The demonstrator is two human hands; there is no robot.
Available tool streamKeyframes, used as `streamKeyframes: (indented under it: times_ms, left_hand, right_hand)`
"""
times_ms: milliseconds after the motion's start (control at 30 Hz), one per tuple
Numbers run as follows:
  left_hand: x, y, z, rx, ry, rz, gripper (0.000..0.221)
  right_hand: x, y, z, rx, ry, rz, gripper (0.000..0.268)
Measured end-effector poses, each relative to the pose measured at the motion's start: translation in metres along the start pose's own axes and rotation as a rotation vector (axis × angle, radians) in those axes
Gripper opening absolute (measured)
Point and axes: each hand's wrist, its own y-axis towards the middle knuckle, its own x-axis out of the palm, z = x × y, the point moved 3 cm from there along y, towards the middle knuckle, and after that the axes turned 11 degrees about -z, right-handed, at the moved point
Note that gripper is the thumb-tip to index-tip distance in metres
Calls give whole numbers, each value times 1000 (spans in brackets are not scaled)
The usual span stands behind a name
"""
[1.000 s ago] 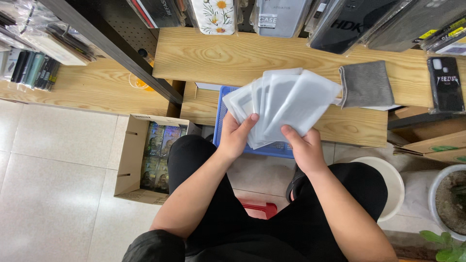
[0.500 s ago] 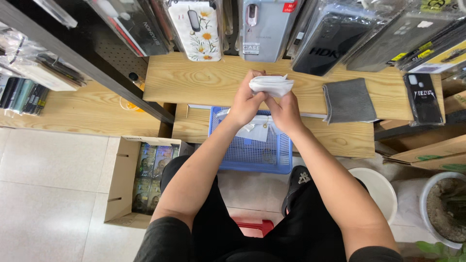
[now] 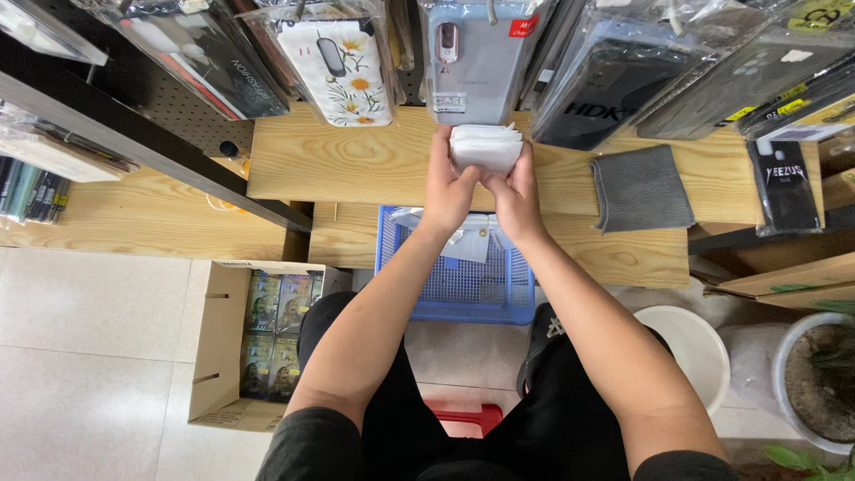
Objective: The person sits on a low stool and packs screen protectors into white paper envelopes. They retrieve protectors from a cardboard box, place them into envelopes, and arrange the sealed packages in a blue basket and on the wooden counter.
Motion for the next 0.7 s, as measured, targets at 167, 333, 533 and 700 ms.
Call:
streamKeyframes:
  times_ms: [167,333,533,700]
  left_hand:
    - [11,-12,31,-7,-36,-75,69]
    - [9,-10,23,24,-26,-105,65]
    - [6,-17,18,-66,24,-107,49]
    - [-6,-22,38,-298,235,-151,39]
  right_hand:
    - [24,-11,-17,-15,88,-9,73]
    - [17,-15,-5,-30,63,-13,70]
    - [16,-13,-13,45,-117,22,55]
    - [-3,-17,-24,428,-406,-23,40]
